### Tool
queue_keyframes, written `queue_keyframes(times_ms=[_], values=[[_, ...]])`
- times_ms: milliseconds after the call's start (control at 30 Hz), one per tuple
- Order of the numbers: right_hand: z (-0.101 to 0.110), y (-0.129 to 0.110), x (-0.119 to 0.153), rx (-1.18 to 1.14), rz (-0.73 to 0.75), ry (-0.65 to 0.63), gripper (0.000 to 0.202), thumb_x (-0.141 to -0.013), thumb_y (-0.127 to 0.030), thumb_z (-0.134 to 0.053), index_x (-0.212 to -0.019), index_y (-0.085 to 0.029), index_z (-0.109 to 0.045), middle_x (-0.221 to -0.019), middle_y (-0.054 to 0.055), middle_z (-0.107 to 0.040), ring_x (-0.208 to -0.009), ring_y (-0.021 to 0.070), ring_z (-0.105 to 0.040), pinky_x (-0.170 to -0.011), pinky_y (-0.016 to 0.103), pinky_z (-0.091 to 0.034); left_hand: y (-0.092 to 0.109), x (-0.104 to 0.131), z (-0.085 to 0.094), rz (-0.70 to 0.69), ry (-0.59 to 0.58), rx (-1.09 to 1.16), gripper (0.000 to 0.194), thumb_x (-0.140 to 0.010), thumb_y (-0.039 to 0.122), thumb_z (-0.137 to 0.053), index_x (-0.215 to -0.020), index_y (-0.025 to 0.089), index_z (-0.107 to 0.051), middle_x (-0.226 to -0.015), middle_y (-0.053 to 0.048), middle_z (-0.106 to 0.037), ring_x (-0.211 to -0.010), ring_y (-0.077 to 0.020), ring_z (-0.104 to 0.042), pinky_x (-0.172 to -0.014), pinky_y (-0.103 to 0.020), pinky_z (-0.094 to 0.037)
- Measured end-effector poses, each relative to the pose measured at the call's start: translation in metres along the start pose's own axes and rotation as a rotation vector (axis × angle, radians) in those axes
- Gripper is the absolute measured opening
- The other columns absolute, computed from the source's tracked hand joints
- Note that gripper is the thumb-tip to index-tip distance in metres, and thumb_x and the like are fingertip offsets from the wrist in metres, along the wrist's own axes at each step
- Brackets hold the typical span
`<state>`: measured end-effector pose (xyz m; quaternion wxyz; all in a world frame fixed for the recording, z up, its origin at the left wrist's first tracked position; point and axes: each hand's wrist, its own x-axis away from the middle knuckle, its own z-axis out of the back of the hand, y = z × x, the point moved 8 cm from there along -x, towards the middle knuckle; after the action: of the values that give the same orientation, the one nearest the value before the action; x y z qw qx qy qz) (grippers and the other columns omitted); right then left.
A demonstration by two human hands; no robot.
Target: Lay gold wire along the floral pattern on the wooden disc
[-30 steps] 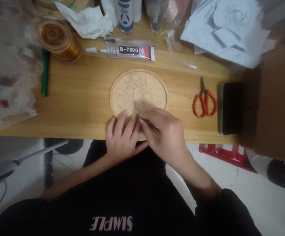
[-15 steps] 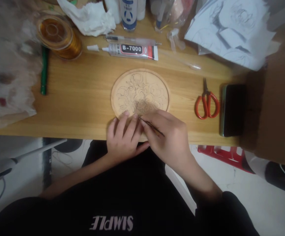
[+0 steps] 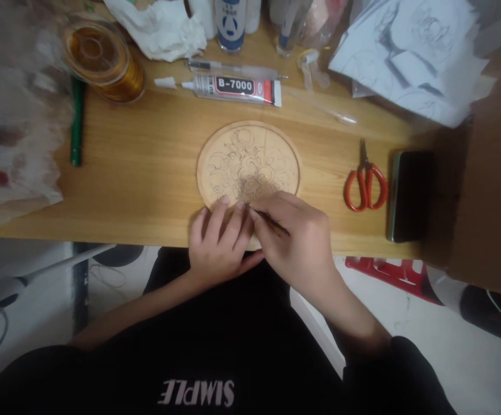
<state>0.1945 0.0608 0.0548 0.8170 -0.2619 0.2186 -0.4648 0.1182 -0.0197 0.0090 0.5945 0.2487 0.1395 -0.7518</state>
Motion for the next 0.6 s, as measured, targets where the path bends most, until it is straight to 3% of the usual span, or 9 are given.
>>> queue_keyframes(times_ms=[267, 467, 600], values=[[-0.0017, -0.0028, -0.0023, 0.055, -0.089, 0.048, 0.010, -0.082, -0.014, -0.064, -0.078, -0.020, -0.072, -0.076, 0.002, -0.074, -0.069, 0.0157, -0.069, -0.062, 0.027, -0.054, -0.0008, 0.0018, -0.0004, 0.019, 0.007, 0.038, 0.059, -0.104, 0.054, -0.029, -0.123, 0.013, -0.068, -0.122, -0.009, -0.071, -0.120, -0.0297, -0.062, -0.105, -0.045, -0.040], [-0.0060, -0.0035, -0.0063, 0.103, -0.295, 0.118, 0.010, -0.071, -0.015, -0.063, -0.065, -0.019, -0.070, -0.068, 0.003, -0.072, -0.064, 0.0180, -0.068, -0.061, 0.030, -0.052, 0.0009, 0.0065, -0.0015, 0.015, 0.034, 0.057, 0.058, -0.103, 0.055, -0.034, -0.125, 0.012, -0.067, -0.126, -0.013, -0.069, -0.122, -0.0327, -0.060, -0.102, -0.048, -0.044], [-0.0071, -0.0083, -0.0085, 0.194, -0.448, 0.194, 0.011, -0.065, -0.010, -0.063, -0.063, -0.018, -0.069, -0.065, 0.003, -0.070, -0.064, 0.0192, -0.067, -0.062, 0.031, -0.051, 0.0008, 0.0074, -0.0075, 0.018, -0.085, 0.074, 0.065, -0.100, 0.060, -0.040, -0.135, 0.008, -0.059, -0.132, -0.016, -0.065, -0.127, -0.0356, -0.057, -0.102, -0.050, -0.046]])
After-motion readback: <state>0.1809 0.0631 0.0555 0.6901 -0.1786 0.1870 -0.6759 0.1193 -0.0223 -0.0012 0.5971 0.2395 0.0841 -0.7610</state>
